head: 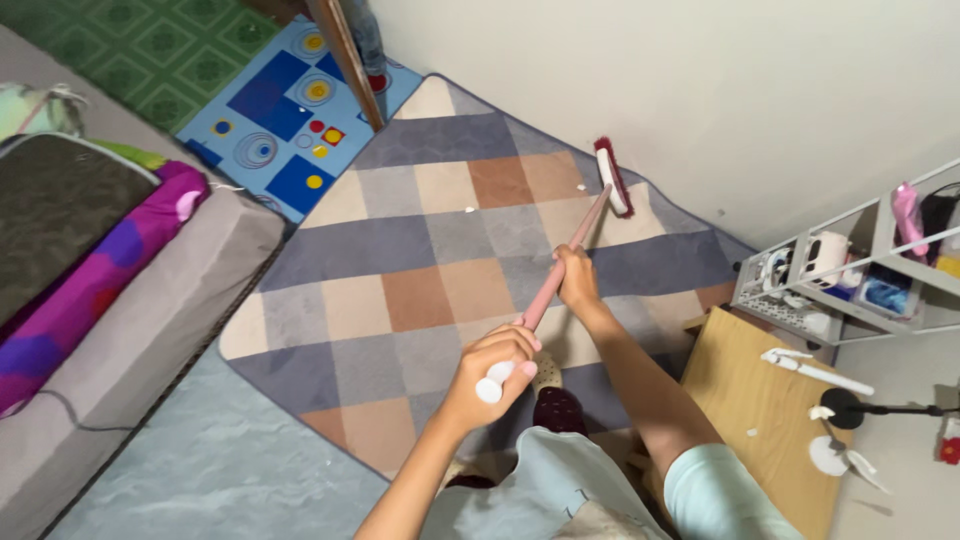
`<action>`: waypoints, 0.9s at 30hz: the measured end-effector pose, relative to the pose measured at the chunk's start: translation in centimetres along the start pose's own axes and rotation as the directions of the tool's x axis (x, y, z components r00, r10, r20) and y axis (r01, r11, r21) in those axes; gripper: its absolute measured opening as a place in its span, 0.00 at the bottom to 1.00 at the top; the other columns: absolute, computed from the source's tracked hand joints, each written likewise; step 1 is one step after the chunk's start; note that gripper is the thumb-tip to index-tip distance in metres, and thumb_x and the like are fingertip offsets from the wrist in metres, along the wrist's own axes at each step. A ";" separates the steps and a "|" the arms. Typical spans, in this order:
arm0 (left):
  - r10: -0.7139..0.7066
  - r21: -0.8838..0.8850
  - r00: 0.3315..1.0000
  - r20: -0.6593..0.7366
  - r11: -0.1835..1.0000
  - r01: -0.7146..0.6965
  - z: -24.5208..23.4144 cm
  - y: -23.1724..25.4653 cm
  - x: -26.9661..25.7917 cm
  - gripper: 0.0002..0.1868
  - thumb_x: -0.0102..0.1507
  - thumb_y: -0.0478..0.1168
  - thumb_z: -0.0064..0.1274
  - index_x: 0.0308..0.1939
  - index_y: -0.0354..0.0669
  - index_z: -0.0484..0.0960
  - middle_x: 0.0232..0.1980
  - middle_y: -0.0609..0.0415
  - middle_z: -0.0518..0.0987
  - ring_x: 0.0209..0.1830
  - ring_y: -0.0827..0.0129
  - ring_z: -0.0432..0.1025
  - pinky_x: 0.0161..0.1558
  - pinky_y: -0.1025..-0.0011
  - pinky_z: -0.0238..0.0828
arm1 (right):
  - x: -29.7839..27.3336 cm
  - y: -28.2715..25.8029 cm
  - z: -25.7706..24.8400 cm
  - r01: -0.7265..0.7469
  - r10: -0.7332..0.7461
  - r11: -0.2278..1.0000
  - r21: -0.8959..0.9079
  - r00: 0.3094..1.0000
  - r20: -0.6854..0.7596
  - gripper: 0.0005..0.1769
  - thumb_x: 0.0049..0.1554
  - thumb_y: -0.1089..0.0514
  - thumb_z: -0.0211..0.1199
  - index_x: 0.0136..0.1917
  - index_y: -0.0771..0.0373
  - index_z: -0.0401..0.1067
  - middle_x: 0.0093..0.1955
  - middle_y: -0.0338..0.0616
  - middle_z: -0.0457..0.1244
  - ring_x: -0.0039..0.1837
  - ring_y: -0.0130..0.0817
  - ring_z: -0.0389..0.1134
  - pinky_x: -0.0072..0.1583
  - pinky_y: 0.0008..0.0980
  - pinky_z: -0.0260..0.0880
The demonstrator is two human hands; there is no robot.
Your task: The person sweeps the floor with a broom, moves a multi-tiered storage cart, and adjusts the position of a small table and a rug.
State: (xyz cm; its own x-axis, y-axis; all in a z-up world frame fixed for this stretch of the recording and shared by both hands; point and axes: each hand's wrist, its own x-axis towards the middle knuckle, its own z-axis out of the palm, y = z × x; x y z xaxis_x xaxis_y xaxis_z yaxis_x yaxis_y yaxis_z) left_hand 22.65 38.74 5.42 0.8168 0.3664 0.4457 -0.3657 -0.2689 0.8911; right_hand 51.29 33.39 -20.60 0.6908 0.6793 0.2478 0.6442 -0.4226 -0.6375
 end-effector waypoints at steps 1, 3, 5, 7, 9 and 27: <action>0.004 0.001 1.000 0.000 1.000 -0.004 0.9 -1.3 1.1 0.07 0.63 0.30 0.54 0.31 0.36 0.74 0.36 0.50 0.77 0.48 0.57 0.77 0.69 0.53 0.67 | 0.8 2.0 -0.4 0.035 -0.036 0.998 -0.050 0.999 -0.009 0.10 0.52 0.65 0.65 0.49 0.62 0.72 0.47 0.61 0.66 0.47 0.59 0.69 0.47 0.49 0.70; 0.019 0.006 1.000 -0.003 1.000 -0.019 2.6 -4.0 4.0 0.06 0.63 0.29 0.52 0.31 0.35 0.74 0.37 0.50 0.78 0.48 0.57 0.77 0.70 0.53 0.68 | 2.7 5.2 -1.1 0.079 -0.079 0.996 0.039 0.997 0.011 0.09 0.54 0.65 0.64 0.50 0.62 0.72 0.45 0.60 0.65 0.47 0.55 0.71 0.47 0.46 0.71; -0.001 0.011 1.000 0.012 1.000 0.000 4.9 -6.0 6.6 0.05 0.63 0.29 0.53 0.32 0.36 0.74 0.38 0.49 0.79 0.48 0.57 0.77 0.70 0.54 0.67 | 4.7 7.8 -2.0 0.003 -0.015 0.994 0.111 0.994 0.105 0.09 0.55 0.65 0.61 0.51 0.61 0.72 0.45 0.58 0.66 0.46 0.50 0.72 0.46 0.44 0.72; -0.007 0.019 0.999 0.036 1.000 0.007 7.1 -7.5 8.7 0.06 0.63 0.30 0.54 0.33 0.36 0.73 0.38 0.48 0.78 0.49 0.57 0.77 0.70 0.55 0.67 | 6.0 9.5 -2.8 -0.202 0.156 0.969 0.142 0.947 0.282 0.10 0.56 0.66 0.58 0.51 0.60 0.72 0.46 0.54 0.67 0.44 0.44 0.73 0.44 0.41 0.73; 0.007 0.032 0.998 0.059 0.999 -0.009 8.8 -8.6 10.7 0.08 0.63 0.30 0.55 0.32 0.37 0.71 0.35 0.49 0.76 0.48 0.57 0.78 0.70 0.56 0.67 | 7.2 10.7 -2.9 -0.424 0.326 0.877 0.225 0.870 0.370 0.06 0.61 0.61 0.55 0.50 0.59 0.73 0.45 0.55 0.69 0.44 0.44 0.73 0.47 0.40 0.72; -0.002 0.253 0.972 0.235 0.966 -0.059 2.4 -1.6 18.8 0.12 0.54 0.30 0.58 0.23 0.38 0.69 0.25 0.49 0.69 0.28 0.56 0.67 0.40 0.61 0.70 | 15.1 -3.1 -0.8 -0.007 -0.105 0.930 0.368 0.953 0.284 0.10 0.54 0.64 0.60 0.51 0.64 0.72 0.49 0.48 0.68 0.47 0.42 0.72 0.48 0.38 0.73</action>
State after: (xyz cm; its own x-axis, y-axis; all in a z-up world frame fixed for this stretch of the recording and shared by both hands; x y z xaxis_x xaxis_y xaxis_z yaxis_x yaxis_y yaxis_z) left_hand 39.60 43.88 12.19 0.8993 0.1477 0.4115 -0.2886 -0.5064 0.8125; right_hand 59.96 44.49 -14.27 0.4978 0.8620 0.0962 0.4733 -0.1770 -0.8629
